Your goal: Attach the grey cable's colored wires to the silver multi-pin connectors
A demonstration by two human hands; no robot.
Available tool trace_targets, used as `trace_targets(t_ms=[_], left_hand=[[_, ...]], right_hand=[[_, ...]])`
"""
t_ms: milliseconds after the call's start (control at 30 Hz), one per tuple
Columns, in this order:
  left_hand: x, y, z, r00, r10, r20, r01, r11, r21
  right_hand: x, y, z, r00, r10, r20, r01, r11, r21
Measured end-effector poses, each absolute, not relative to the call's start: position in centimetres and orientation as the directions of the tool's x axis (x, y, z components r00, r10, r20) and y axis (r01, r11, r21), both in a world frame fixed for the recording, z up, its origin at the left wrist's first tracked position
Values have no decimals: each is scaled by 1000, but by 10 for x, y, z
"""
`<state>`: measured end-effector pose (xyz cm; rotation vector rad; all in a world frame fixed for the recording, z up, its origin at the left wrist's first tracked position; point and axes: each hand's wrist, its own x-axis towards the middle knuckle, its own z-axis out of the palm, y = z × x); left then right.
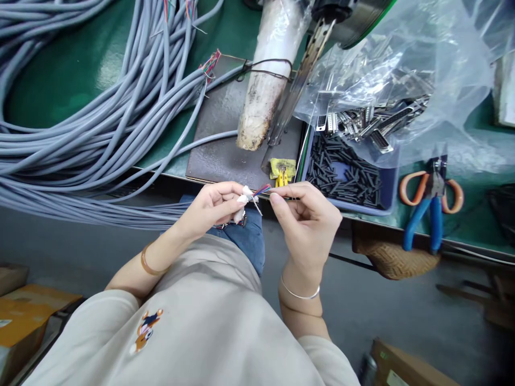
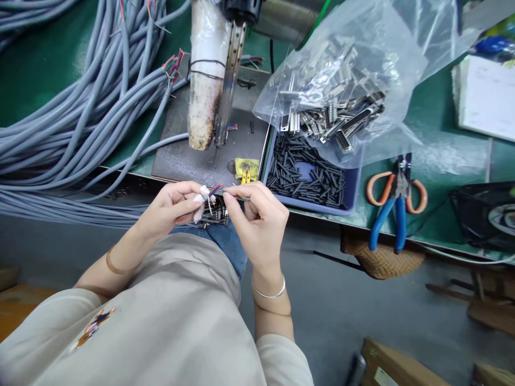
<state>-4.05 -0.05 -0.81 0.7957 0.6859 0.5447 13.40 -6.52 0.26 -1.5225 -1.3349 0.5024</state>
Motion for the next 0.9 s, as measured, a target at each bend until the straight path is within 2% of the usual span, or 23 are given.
trace_targets(t_ms=[233, 900], left_hand=[[-41, -1, -9, 654, 679, -333, -156, 552, 819], [-41, -2, -11, 664, 690, -286, -180, 519, 836]], right_hand=[[135, -63, -1, 324, 928, 187, 405, 42, -913], [132, -60, -2, 317, 942, 113, 226, 41, -973]])
